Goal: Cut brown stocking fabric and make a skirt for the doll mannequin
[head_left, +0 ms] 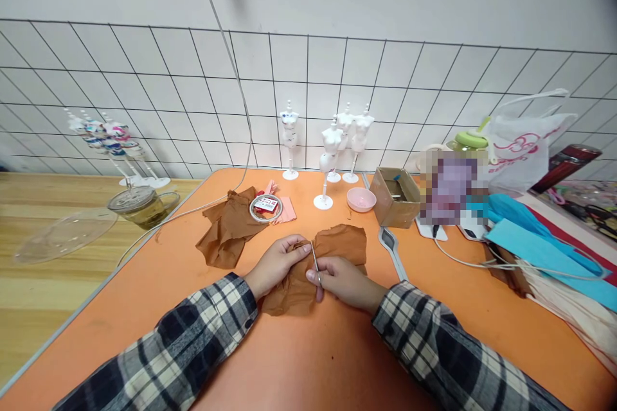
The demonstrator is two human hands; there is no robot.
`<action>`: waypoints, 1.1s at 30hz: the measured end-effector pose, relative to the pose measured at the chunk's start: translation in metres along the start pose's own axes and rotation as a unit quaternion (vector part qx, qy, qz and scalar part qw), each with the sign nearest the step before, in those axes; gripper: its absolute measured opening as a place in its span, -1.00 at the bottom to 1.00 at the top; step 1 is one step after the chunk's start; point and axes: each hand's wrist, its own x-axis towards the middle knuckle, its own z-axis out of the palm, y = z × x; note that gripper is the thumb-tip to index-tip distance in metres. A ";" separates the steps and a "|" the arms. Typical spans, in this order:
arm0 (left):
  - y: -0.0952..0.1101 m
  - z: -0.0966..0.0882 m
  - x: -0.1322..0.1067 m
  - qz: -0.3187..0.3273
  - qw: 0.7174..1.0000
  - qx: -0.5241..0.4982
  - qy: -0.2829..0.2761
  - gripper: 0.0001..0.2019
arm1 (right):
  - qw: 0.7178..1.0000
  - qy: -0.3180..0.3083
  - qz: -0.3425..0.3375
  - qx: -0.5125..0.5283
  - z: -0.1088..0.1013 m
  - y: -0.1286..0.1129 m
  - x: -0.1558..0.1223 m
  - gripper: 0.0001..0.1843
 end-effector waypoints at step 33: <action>0.002 0.003 0.000 -0.013 1.000 -0.014 0.005 -0.78 | 1.000 0.010 -0.008 0.008 0.002 -0.001 0.001 -0.72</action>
